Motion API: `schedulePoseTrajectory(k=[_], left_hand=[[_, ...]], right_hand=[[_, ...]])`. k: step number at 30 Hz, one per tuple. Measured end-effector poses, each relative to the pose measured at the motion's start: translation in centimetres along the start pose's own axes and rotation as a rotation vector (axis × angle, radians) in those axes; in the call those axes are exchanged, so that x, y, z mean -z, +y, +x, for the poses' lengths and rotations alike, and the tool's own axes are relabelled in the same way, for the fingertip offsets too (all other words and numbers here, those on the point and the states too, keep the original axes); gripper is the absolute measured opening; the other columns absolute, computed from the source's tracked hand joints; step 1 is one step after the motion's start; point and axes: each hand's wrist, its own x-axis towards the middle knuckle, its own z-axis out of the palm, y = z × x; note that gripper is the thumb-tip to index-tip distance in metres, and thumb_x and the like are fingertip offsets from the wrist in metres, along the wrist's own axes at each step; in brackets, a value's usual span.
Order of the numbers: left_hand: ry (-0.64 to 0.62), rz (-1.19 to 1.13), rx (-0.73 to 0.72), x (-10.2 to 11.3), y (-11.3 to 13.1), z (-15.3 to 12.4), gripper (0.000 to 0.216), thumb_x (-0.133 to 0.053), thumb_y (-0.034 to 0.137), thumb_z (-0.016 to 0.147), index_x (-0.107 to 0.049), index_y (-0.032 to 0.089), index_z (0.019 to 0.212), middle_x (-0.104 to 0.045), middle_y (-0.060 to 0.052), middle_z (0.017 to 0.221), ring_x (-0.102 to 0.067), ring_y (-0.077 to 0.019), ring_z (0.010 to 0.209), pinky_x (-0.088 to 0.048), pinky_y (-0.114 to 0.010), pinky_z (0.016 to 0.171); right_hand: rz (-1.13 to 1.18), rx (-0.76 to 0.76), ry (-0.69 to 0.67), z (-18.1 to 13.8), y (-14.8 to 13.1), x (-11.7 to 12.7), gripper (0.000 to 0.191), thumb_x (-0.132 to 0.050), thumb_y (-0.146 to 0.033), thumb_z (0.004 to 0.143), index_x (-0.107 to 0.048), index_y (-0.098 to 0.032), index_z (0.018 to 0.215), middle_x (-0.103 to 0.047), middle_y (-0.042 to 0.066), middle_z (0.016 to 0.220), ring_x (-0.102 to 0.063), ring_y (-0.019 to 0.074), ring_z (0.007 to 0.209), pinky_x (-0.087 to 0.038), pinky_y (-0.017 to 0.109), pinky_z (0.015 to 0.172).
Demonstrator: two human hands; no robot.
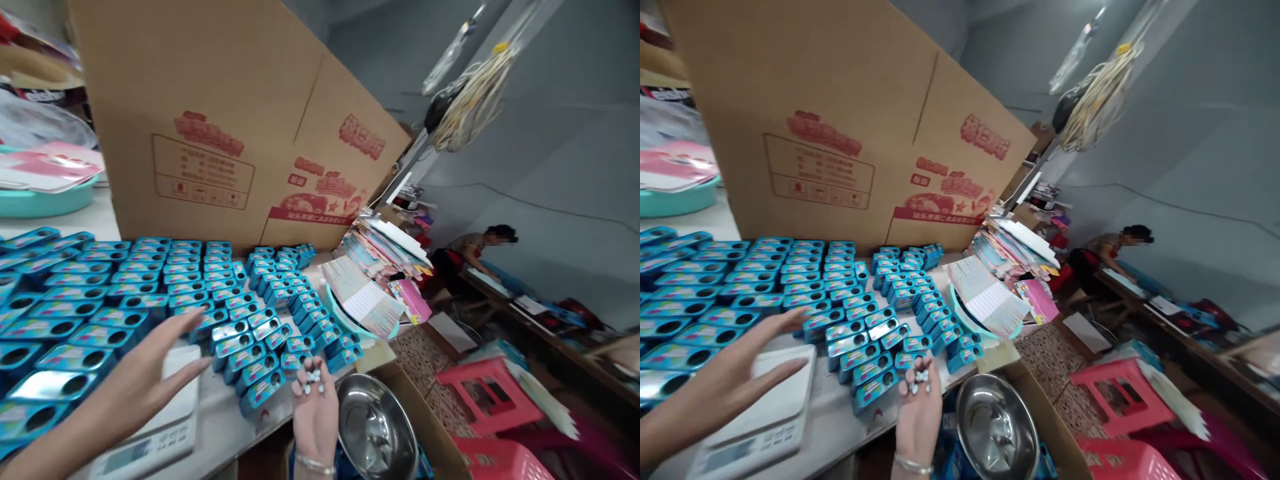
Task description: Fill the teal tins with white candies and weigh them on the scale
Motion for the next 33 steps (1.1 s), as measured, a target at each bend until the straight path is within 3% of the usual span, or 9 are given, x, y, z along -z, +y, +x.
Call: schedulePoseTrajectory(k=[3,5,7,9,13,18,24,33], left_hand=[[-0.167,0.103,-0.096,-3.7,4.5,9.6,0.07,-0.049,0.057,0.091,-0.035,0.019,0.148,-0.047,-0.014,0.148,-0.045,-0.0296,0.136,-0.041,-0.042,0.11],[-0.194,0.166,-0.103,-7.0,6.7,15.5,0.065,-0.058,0.053,0.088,-0.046,0.015,0.139,-0.052,-0.016,0.141,-0.048,-0.0318,0.131,-0.042,-0.043,0.108],[-0.207,0.234,-0.073,-10.2,7.8,19.7,0.057,-0.063,0.048,0.087,-0.052,0.013,0.131,-0.055,-0.017,0.136,-0.05,-0.0328,0.127,-0.043,-0.048,0.105],[-0.221,0.306,-0.046,-12.8,8.0,22.0,0.049,-0.063,0.044,0.089,-0.056,0.015,0.127,-0.056,-0.014,0.134,-0.053,-0.0306,0.124,-0.045,-0.052,0.103],[-0.245,0.422,-0.034,-15.6,7.5,22.5,0.042,-0.062,0.04,0.092,-0.056,0.018,0.127,-0.055,-0.011,0.135,-0.056,-0.0274,0.121,-0.047,-0.053,0.101],[-0.269,0.463,-0.079,-16.3,7.6,21.7,0.041,-0.062,0.039,0.092,-0.057,0.017,0.126,-0.056,-0.011,0.135,-0.055,-0.0276,0.122,-0.047,-0.054,0.102],[-0.275,0.404,-0.051,-16.3,7.5,21.3,0.038,-0.062,0.039,0.092,-0.058,0.017,0.123,-0.058,-0.01,0.129,-0.058,-0.0257,0.116,-0.05,-0.05,0.098],[-0.254,0.29,-0.006,-14.1,7.8,21.6,0.035,-0.061,0.039,0.093,-0.06,0.016,0.119,-0.062,-0.009,0.121,-0.062,-0.0222,0.106,-0.054,-0.045,0.09]], right_hand=[[-0.014,0.081,0.029,0.8,-1.8,2.7,0.03,-0.078,-0.038,0.072,-0.056,-0.022,0.084,-0.052,-0.007,0.071,-0.044,0.0046,0.049,-0.034,0.016,0.04],[-0.028,0.075,0.045,1.8,-2.3,4.4,0.039,-0.081,-0.044,0.066,-0.054,-0.021,0.081,-0.05,-0.008,0.067,-0.038,0.0026,0.043,-0.025,0.014,0.036],[-0.042,0.048,0.057,2.8,-2.3,6.0,0.046,-0.084,-0.049,0.061,-0.052,-0.022,0.079,-0.046,-0.01,0.061,-0.031,0.0013,0.038,-0.016,0.013,0.033],[-0.048,0.022,0.048,3.8,-2.2,7.2,0.048,-0.084,-0.051,0.061,-0.051,-0.022,0.08,-0.044,-0.012,0.058,-0.026,0.0005,0.036,-0.011,0.012,0.032],[-0.051,-0.01,-0.008,5.1,-2.4,8.5,0.047,-0.083,-0.053,0.064,-0.052,-0.021,0.08,-0.044,-0.012,0.057,-0.026,0.0,0.034,-0.012,0.012,0.032],[-0.04,-0.033,-0.019,5.9,-2.8,8.3,0.047,-0.084,-0.052,0.062,-0.054,-0.021,0.079,-0.045,-0.011,0.056,-0.028,0.0007,0.034,-0.016,0.012,0.031],[-0.023,-0.031,-0.007,5.9,-2.7,7.7,0.049,-0.085,-0.054,0.061,-0.051,-0.022,0.078,-0.044,-0.012,0.056,-0.028,0.0006,0.034,-0.017,0.012,0.031],[-0.072,-0.015,-0.099,5.7,-3.7,9.4,0.047,-0.085,-0.051,0.062,-0.05,-0.022,0.076,-0.044,-0.012,0.055,-0.028,0.001,0.034,-0.019,0.013,0.033]])
